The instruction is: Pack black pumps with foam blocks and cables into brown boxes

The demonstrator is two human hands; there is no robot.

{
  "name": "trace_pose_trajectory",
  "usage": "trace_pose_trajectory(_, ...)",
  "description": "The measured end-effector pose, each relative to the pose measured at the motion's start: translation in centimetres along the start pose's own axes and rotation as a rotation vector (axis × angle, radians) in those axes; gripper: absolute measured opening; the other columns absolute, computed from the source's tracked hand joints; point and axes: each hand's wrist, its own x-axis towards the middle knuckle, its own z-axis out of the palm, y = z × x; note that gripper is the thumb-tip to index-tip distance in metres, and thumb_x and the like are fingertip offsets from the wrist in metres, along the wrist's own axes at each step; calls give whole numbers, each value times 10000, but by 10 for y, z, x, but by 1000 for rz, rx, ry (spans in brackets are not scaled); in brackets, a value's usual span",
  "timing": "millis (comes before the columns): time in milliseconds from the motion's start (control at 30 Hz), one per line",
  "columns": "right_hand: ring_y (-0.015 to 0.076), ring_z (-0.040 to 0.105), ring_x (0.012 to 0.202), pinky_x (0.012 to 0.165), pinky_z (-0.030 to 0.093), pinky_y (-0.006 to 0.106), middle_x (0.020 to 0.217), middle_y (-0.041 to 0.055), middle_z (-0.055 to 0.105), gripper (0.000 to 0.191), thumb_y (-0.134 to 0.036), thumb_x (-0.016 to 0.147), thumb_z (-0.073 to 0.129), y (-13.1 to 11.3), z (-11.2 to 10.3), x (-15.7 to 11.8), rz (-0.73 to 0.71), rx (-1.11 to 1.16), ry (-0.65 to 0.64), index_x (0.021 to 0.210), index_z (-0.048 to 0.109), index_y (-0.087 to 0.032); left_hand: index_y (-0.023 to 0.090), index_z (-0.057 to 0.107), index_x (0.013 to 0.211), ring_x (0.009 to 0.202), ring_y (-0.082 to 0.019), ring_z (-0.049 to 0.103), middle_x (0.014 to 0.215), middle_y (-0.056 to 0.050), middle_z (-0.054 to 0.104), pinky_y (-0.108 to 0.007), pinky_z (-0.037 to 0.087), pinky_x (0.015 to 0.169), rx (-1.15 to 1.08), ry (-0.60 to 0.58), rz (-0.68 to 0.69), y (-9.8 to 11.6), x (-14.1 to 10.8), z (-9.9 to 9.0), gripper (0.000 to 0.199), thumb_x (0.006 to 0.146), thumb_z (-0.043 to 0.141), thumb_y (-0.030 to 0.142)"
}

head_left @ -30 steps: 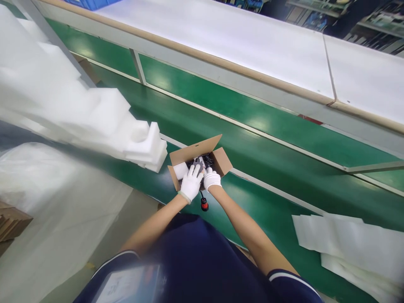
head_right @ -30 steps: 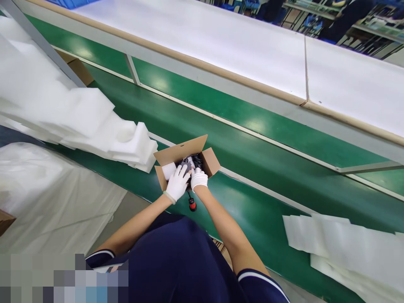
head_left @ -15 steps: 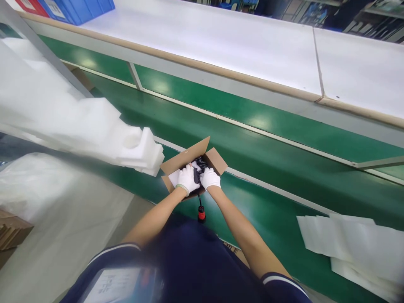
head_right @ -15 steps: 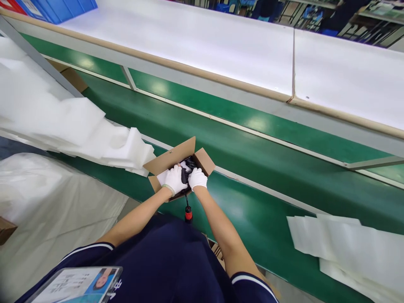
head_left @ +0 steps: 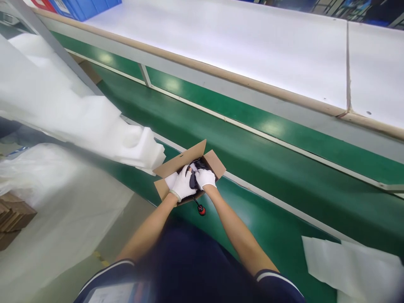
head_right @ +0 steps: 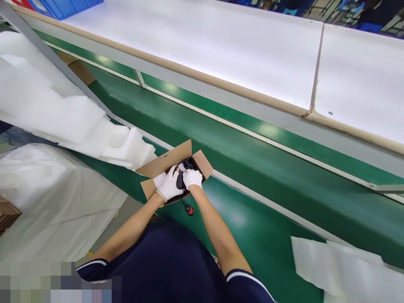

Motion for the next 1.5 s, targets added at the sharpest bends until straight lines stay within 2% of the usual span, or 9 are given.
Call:
trace_pose_trajectory(67,252,566,895,741,406,364,971,143,643,365,-316,928,320,3,-10,0,-131,-62,41,1063,623,-161,119,303,1352,1238,-361,369,1326,-182,330,-466,337,1055,-30,20,-17,0,0,1,957,546,730,409)
trace_pose_trajectory(233,260,502,946,754,378,388,1032,163,597,296,-221,912,372,20,-34,17,-782,-331,99,1072,608,-143,168,311,1352,1123,-333,458,1243,-140,360,-465,410,999,-83,118,-105,3,-4,1,934,535,727,347)
trace_pose_trajectory(333,265,506,935,724,389,384,1054,141,591,291,-299,904,430,21,-40,34,-930,-394,50,1107,600,-178,145,294,1363,1116,-325,457,1234,-143,354,-440,418,996,-92,142,-133,4,-11,2,954,538,727,350)
trace_pose_trajectory(500,281,566,895,817,407,463,939,161,626,232,-214,859,516,-9,-34,46,-778,-431,2,1028,620,-93,143,313,1360,1095,-329,458,1187,-141,374,-439,419,981,-23,142,-138,7,-14,-1,952,528,721,363)
trace_pose_trajectory(633,238,567,979,872,450,468,1080,112,594,321,-322,888,548,-22,-23,41,-752,-385,41,1139,561,-123,157,346,1343,1007,-313,491,1114,-130,399,-424,446,905,57,123,-208,12,-11,-6,915,528,707,364)
trace_pose_trajectory(967,223,533,1058,906,452,445,1203,100,529,405,-403,885,548,-3,-6,38,-751,-269,51,1197,522,-146,128,388,1271,939,-303,490,1072,-136,418,-393,436,798,200,63,-482,29,6,6,837,539,708,380)
trace_pose_trajectory(1200,369,509,965,800,366,554,997,258,558,351,-319,825,538,-3,-12,49,-750,-275,41,1032,586,-40,139,347,1305,969,-302,471,1093,-135,409,-386,408,819,189,101,-559,45,5,15,888,541,712,407)
trace_pose_trajectory(1367,333,489,894,727,358,482,956,223,554,305,-290,814,502,5,-11,49,-771,-306,48,997,592,-64,141,373,1282,972,-298,465,1103,-133,409,-386,403,822,211,85,-601,49,-2,17,868,529,716,402)
trace_pose_trajectory(1500,301,454,907,703,347,433,1015,179,530,300,-297,814,507,14,-7,48,-757,-315,130,1030,582,-104,111,375,1285,960,-304,448,1089,-148,414,-391,391,792,243,36,-673,48,13,26,885,526,710,420)
